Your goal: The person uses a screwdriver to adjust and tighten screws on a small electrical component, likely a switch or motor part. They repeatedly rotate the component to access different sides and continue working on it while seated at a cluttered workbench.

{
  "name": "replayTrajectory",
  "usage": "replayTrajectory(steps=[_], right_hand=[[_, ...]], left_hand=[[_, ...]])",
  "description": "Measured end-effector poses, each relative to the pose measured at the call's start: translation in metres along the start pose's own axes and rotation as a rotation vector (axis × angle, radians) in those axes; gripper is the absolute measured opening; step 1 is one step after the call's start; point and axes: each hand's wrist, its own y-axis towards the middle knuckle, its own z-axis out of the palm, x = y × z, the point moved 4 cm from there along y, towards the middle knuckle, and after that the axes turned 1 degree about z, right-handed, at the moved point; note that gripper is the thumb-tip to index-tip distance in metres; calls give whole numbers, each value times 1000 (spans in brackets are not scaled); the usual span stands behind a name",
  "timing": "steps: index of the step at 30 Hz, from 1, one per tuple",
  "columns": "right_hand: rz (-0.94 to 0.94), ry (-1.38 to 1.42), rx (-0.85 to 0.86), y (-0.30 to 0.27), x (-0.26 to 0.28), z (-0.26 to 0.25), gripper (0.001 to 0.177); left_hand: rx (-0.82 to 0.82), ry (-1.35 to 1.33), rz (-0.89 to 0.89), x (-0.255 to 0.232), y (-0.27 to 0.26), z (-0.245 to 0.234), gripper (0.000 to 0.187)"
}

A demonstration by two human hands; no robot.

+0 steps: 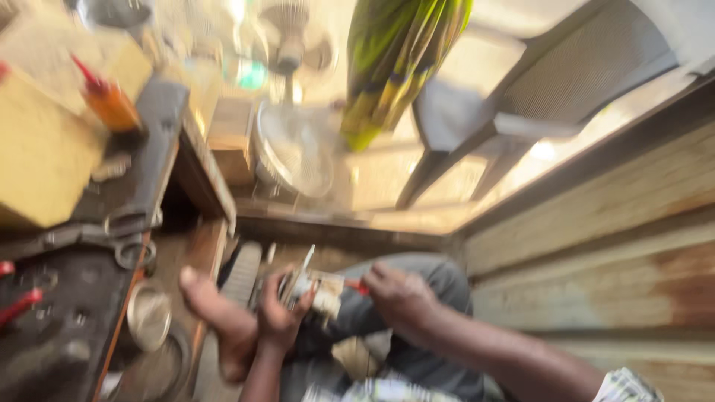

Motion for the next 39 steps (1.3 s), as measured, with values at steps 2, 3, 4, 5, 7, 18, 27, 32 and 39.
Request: replayTrajectory(steps=[2, 3, 4, 5, 7, 18, 27, 32, 39], right_hand=[[-48, 110, -66, 1, -3, -10, 15], [-78, 60, -101, 3, -4, -13, 17], [-103, 16, -129, 2, -3, -15, 19], [-19, 61, -7, 5, -5, -9, 17], [163, 143, 240, 7, -12, 5, 25], [-80, 48, -48, 0, 3, -17, 22], [201, 126, 202, 0, -9, 0, 26], [3, 77, -10, 1, 5, -21, 19], [194, -3, 309, 5, -7, -1, 20]], left_hand=[[-10, 14, -35, 2, 8, 1, 64], [-19, 15, -28, 1, 9, 3, 63], [-24, 16, -30, 0, 6, 2, 63], [-36, 36, -16, 0, 5, 0, 62], [-46, 68, 14, 0, 6, 2, 61], [-27, 27, -16, -3, 2, 0, 61], [-21, -26, -15, -1, -1, 4, 63], [-25, -49, -6, -12, 0, -1, 65], [-15, 12, -3, -11, 2, -1, 66]])
